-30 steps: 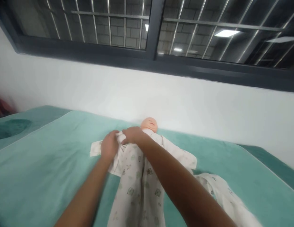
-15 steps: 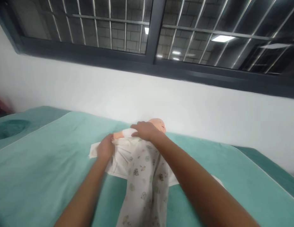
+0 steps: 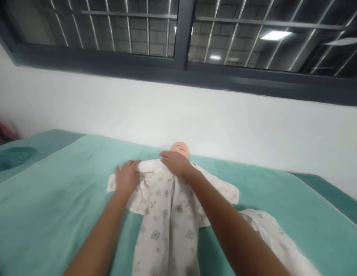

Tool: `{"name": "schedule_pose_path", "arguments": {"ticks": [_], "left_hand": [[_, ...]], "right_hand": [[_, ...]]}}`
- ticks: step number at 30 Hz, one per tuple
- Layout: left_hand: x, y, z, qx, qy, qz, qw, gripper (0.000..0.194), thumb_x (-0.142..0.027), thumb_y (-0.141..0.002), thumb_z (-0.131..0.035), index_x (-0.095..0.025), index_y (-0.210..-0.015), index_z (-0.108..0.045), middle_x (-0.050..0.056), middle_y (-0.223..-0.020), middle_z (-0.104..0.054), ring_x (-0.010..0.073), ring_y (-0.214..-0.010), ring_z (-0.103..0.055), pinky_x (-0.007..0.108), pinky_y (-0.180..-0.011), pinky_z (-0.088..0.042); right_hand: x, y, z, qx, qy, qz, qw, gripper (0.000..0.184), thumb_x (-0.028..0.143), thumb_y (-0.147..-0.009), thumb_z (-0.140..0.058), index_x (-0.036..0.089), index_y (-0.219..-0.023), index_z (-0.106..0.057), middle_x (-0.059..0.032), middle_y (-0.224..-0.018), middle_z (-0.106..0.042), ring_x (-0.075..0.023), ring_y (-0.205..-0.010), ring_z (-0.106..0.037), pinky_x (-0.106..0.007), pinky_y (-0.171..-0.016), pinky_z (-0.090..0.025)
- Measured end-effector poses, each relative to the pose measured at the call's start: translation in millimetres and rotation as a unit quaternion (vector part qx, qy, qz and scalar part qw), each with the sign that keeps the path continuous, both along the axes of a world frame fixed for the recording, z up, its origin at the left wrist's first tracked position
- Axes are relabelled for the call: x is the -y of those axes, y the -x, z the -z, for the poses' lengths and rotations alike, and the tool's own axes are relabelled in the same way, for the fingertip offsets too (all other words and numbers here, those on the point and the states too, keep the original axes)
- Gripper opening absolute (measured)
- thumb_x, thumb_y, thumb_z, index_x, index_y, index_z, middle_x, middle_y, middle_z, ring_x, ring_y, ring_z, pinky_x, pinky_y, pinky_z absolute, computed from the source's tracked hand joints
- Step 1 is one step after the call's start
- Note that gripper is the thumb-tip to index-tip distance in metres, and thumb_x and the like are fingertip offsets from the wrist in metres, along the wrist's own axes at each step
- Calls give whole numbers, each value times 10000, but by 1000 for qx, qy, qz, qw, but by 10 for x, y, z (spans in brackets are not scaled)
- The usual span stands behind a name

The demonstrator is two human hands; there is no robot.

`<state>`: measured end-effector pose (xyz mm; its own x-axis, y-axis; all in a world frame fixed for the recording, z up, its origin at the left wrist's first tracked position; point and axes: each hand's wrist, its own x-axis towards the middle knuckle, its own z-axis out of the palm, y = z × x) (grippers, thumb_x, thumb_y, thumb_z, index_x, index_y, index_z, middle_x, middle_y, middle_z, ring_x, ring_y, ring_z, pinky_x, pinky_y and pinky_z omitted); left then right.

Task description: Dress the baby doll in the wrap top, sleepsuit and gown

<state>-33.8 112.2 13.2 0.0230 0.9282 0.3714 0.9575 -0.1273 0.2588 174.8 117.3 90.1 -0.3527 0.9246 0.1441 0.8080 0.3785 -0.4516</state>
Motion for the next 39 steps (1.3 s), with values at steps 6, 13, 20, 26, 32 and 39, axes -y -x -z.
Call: {"name": "schedule_pose_path", "arguments": {"ticks": [6,13,20,26,32,39], "left_hand": [[-4,-67,36,-22,61,-30,997,384,-116,-809,-378,-214,-1138,-551,101,-1109,-613,300,-1067,-552,632,-987,-319],[19,-83,55,-26,81,-38,996,329,-129,-822,-371,-197,-1104,-527,118,-1120,-590,297,-1085,-540,622,-967,-345],[57,-88,71,-24,40,-70,996,332,-146,-851,-353,-191,-1134,-522,126,-1120,-598,306,-1099,-531,622,-981,-341],[158,-106,4,-47,18,-80,996,441,-68,-807,-358,-180,-1200,-523,145,-1243,-563,328,-1222,-453,715,-1046,-174],[355,-628,-408,97,-2,142,985,381,-178,-890,-353,-194,-1218,-546,72,-1305,-548,190,-1244,-456,339,-1081,-367],[315,-1758,-790,-178,111,342,916,234,-276,-874,-488,-171,-1033,-624,107,-1114,-616,240,-1078,-553,372,-957,-424]], "right_hand": [[513,-588,465,-149,-74,205,964,401,391,-938,-346,239,-1209,-598,-37,-1267,-614,-210,-1153,-556,-362,-995,-412],[690,-1048,857,35,-159,272,948,438,136,-827,-378,208,-1195,-604,-48,-1230,-632,-224,-1147,-536,-380,-1019,-338],[667,-1268,795,-4,-84,390,917,418,166,-810,-393,265,-1142,-627,-18,-1075,-687,-222,-949,-601,-301,-767,-396],[671,-1158,732,45,-40,400,915,326,309,-921,-344,228,-1048,-632,-60,-962,-689,-218,-841,-603,-284,-657,-316],[676,-1161,716,61,-41,397,915,330,331,-949,-317,210,-958,-624,-64,-932,-690,-211,-845,-606,-285,-663,-300],[659,-1211,721,35,-30,399,916,332,325,-952,-313,225,-972,-628,-67,-934,-692,-206,-864,-611,-279,-673,-315]]}}
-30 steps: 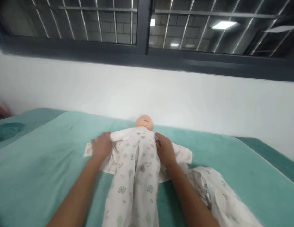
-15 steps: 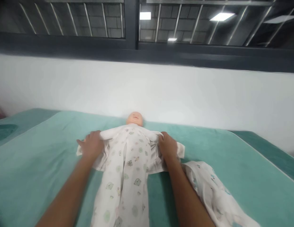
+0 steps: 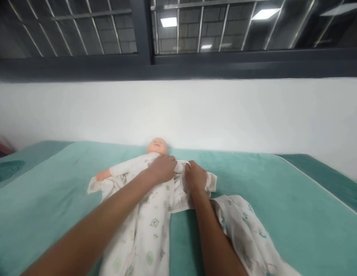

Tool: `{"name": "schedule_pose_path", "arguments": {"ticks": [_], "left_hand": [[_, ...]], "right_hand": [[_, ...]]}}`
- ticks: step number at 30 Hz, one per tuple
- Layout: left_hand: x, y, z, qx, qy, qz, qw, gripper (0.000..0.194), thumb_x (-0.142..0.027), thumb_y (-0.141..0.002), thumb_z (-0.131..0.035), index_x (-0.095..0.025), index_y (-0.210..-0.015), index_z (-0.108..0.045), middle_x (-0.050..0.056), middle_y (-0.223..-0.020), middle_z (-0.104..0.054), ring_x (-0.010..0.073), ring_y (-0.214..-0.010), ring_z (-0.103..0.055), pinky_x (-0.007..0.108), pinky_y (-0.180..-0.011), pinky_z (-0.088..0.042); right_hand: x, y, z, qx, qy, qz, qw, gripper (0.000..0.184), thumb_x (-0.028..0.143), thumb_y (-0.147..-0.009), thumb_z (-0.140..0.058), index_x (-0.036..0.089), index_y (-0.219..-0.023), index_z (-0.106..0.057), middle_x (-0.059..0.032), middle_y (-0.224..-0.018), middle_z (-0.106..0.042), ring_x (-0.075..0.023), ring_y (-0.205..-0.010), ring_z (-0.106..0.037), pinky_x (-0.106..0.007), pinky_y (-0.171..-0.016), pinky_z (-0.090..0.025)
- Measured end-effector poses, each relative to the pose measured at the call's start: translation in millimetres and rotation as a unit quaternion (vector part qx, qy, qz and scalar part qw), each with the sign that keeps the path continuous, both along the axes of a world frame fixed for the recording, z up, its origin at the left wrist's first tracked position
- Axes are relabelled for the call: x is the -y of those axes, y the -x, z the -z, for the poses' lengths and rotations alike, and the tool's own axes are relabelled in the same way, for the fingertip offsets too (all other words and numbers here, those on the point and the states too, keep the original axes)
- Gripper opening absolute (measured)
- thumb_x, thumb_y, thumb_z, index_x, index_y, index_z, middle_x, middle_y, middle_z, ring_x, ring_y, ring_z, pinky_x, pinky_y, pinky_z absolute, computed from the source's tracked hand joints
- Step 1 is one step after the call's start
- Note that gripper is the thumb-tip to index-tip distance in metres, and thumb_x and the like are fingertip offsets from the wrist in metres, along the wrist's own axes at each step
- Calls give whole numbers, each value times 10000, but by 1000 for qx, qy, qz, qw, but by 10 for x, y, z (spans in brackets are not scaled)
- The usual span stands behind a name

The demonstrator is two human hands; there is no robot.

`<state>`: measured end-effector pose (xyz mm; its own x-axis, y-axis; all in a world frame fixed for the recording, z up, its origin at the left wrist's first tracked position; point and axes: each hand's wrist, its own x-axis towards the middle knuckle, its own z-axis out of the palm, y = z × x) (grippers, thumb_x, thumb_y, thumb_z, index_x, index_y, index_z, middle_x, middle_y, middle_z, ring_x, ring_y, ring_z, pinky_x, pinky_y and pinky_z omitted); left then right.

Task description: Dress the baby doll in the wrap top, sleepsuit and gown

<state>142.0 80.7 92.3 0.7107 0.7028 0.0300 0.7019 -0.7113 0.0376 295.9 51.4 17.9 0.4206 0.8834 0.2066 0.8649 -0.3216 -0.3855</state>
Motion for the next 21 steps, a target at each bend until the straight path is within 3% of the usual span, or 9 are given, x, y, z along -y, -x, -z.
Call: {"name": "schedule_pose_path", "arguments": {"ticks": [4,8,15,21], "left_hand": [[-121,-392,132,-72,15,-4,997,206,-206,-793,-589,-158,-982,-654,146,-1105,-617,285,-1082,-554,428,-940,-411],[-221,-548,238,-105,22,-23,994,254,-194,-794,-584,-137,-1034,-648,175,-1092,-633,309,-1069,-565,468,-924,-406],[-299,-407,122,-97,0,-34,995,309,-121,-774,-581,-163,-1078,-610,146,-1091,-628,285,-1079,-563,437,-913,-426],[-330,-187,-84,-80,-31,-41,995,283,-105,-800,-527,-173,-1068,-585,127,-1075,-605,272,-1075,-551,423,-910,-434]], "right_hand": [[-27,-33,17,-36,-1,1,999,304,318,-936,-350,248,-1001,-639,-50,-954,-702,-207,-880,-617,-281,-687,-325],[-50,-59,45,-64,-17,-3,998,279,315,-906,-390,256,-1006,-645,-40,-984,-711,-216,-885,-623,-287,-689,-339],[-88,-130,56,-147,-63,-3,987,279,282,-862,-403,234,-977,-653,-48,-936,-705,-206,-843,-615,-271,-672,-397],[-108,-190,38,-269,-128,-3,955,274,286,-767,-433,227,-895,-668,-41,-855,-699,-210,-791,-604,-284,-680,-430]]}}
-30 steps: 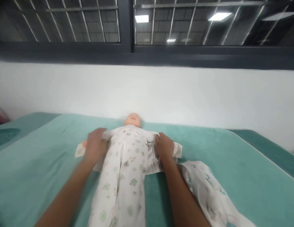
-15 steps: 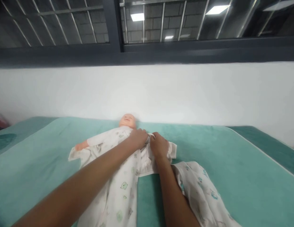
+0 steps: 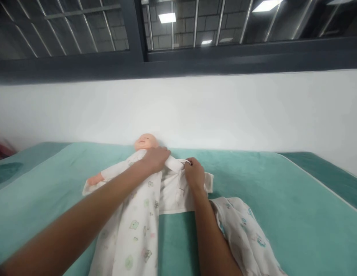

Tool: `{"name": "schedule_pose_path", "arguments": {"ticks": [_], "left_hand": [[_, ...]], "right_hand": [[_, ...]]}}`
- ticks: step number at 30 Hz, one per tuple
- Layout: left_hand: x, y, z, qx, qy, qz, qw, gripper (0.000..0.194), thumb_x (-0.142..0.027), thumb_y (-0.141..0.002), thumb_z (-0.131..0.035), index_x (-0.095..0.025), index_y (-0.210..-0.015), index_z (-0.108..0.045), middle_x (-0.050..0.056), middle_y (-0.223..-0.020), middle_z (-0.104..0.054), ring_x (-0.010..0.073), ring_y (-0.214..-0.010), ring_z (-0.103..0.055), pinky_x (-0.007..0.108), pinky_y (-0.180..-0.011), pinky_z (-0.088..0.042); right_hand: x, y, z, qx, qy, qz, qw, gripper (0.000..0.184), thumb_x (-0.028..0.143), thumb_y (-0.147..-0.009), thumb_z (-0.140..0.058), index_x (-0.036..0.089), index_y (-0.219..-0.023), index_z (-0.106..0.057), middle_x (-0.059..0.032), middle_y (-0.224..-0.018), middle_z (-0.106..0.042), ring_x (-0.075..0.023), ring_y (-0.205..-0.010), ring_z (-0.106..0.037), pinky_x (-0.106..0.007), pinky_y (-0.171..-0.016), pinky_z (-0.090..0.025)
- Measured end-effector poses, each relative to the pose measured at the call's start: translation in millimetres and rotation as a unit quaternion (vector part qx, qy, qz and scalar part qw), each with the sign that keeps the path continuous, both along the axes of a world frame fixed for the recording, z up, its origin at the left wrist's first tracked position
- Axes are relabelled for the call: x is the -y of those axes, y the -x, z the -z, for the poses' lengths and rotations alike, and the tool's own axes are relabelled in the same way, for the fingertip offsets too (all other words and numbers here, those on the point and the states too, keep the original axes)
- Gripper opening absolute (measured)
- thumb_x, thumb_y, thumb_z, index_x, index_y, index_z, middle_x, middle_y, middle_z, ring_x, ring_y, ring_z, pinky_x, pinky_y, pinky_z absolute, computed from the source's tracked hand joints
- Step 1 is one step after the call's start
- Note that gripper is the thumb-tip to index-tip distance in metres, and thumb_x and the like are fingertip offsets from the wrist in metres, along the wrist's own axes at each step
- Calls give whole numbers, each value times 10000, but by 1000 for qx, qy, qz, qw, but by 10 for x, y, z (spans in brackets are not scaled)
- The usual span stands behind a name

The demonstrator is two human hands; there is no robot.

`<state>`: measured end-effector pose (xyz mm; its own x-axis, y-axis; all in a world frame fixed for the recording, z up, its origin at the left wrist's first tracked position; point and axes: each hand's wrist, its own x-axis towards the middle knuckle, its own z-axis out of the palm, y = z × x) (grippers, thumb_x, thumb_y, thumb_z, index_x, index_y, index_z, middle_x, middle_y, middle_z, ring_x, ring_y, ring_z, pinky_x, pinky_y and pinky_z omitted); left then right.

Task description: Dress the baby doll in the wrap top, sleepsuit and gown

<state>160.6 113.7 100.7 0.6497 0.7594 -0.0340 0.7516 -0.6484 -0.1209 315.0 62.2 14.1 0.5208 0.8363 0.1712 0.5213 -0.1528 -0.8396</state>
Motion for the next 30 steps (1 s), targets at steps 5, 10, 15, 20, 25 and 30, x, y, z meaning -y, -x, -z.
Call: {"name": "schedule_pose_path", "arguments": {"ticks": [5,10,15,20,25,30], "left_hand": [[55,155,-191,10,-18,-13,1000,306,-53,-792,-484,-173,-1062,-563,112,-1074,-594,256,-1042,-553,393,-882,-439],[96,260,-283,17,-33,-36,999,308,-7,-775,-455,-175,-1013,-554,94,-1048,-594,245,-1024,-551,364,-856,-436],[114,312,-273,35,-30,-41,998,319,-15,-778,-440,-178,-1031,-545,89,-1061,-600,237,-1010,-561,348,-838,-443],[64,214,-86,58,-19,-35,998,308,-80,-796,-459,-171,-1078,-544,119,-1070,-617,265,-1049,-561,401,-890,-436],[91,116,133,62,16,-24,998,246,-214,-798,-543,-174,-1037,-588,115,-1080,-632,281,-1025,-582,415,-873,-448],[295,593,189,255,-1,-46,966,294,-367,-909,-439,-238,-1141,-564,58,-1192,-616,238,-1106,-555,376,-914,-433]], "right_hand": [[2,-30,-1,-160,-99,11,982,253,265,-668,-491,182,-842,-654,-36,-763,-679,-186,-697,-600,-264,-619,-443],[12,-36,-17,-310,-167,56,934,227,233,-583,-550,166,-783,-633,-26,-673,-649,-169,-603,-595,-253,-529,-449],[-14,-39,6,-430,-197,75,878,244,121,-495,-529,164,-722,-606,-20,-687,-669,-152,-605,-618,-252,-545,-492],[-58,-61,11,-509,-236,75,825,262,74,-514,-574,184,-752,-575,-1,-763,-692,-140,-715,-664,-228,-604,-537],[-55,-80,-32,-552,-243,95,792,212,74,-584,-620,189,-756,-575,-12,-839,-713,-96,-767,-663,-155,-602,-514],[-31,-1,-60,-369,-257,105,887,133,103,-654,-558,189,-743,-609,-34,-846,-707,-146,-829,-650,-226,-644,-497]]}}
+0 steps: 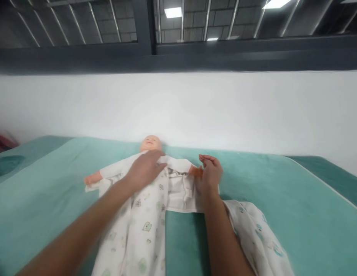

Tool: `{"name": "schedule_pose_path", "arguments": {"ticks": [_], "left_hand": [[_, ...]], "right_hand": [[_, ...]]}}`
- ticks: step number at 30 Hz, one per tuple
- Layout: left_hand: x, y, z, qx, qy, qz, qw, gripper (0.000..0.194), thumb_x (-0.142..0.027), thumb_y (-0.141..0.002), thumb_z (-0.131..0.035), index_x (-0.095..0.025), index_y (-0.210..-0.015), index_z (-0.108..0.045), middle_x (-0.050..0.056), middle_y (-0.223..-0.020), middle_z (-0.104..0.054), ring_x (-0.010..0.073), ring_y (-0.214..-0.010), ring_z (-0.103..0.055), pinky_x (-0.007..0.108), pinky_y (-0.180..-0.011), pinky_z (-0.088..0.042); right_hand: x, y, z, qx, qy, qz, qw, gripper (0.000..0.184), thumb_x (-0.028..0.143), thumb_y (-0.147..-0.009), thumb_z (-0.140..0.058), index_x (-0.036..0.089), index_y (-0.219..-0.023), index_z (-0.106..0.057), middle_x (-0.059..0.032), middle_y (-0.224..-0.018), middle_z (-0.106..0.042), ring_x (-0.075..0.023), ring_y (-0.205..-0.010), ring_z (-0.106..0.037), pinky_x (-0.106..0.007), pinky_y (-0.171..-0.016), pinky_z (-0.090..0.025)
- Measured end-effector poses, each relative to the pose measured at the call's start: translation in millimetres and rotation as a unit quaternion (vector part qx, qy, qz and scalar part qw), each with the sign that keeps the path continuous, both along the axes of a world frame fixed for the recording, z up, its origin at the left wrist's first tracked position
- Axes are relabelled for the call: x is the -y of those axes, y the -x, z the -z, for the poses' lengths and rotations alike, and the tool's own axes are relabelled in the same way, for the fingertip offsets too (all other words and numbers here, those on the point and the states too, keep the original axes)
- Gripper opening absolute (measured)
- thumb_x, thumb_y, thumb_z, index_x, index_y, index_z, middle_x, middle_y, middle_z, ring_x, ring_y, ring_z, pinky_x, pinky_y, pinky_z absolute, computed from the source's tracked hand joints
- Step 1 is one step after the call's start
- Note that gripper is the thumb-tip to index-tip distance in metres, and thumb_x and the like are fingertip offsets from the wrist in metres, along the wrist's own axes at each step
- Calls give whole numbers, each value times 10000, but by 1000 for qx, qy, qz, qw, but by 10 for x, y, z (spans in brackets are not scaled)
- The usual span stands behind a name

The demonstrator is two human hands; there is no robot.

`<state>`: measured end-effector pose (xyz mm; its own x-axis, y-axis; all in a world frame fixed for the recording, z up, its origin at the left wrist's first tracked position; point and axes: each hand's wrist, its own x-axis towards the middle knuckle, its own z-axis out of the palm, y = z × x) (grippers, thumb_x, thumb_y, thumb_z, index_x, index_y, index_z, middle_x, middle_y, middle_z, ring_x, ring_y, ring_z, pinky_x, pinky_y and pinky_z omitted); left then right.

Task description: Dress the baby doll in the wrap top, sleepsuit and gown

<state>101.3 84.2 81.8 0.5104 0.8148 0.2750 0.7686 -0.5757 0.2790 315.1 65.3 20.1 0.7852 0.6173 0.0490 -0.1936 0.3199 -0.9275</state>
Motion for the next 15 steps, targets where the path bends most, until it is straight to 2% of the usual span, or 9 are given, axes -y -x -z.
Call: {"name": "schedule_pose_path", "arguments": {"ticks": [2,4,7,9,11,15], "left_hand": [[46,299,98,124,2,-52,991,297,-389,-915,-433,-240,-1129,-574,47,-1197,-614,234,-1138,-536,375,-960,-410],[59,554,241,242,35,-103,964,316,-418,-910,-446,-229,-1130,-571,53,-1208,-598,222,-1141,-532,359,-985,-401],[56,773,427,356,103,-129,920,375,-460,-881,-502,-226,-1170,-546,60,-1239,-566,203,-1149,-528,333,-996,-403],[57,829,480,385,133,-126,905,390,-462,-856,-546,-231,-1170,-543,58,-1275,-536,200,-1194,-498,325,-1030,-378],[57,858,486,392,154,-118,899,393,-461,-835,-580,-240,-1158,-548,52,-1323,-495,203,-1247,-455,326,-1069,-340],[38,919,483,383,180,-91,901,421,-492,-786,-636,-271,-1135,-557,28,-1378,-432,210,-1291,-412,325,-1077,-326]], "right_hand": [[3,113,-4,139,14,15,990,126,146,-723,-530,195,-787,-627,-37,-888,-700,-172,-886,-638,-295,-760,-494],[8,275,0,287,28,-44,956,150,230,-805,-520,207,-882,-646,-48,-981,-690,-203,-973,-614,-367,-881,-456],[28,531,17,467,49,-195,861,254,381,-858,-543,251,-1053,-642,-54,-1168,-644,-242,-1133,-537,-444,-1023,-344],[45,647,23,527,54,-250,811,295,427,-857,-563,283,-1109,-620,-42,-1283,-584,-248,-1232,-466,-459,-1084,-262],[52,699,23,537,58,-273,796,302,452,-852,-574,294,-1107,-601,-32,-1355,-527,-244,-1287,-414,-453,-1103,-232],[33,691,18,501,81,-297,809,308,490,-801,-623,277,-1020,-585,-37,-1386,-484,-243,-1303,-393,-435,-1086,-270]]}}
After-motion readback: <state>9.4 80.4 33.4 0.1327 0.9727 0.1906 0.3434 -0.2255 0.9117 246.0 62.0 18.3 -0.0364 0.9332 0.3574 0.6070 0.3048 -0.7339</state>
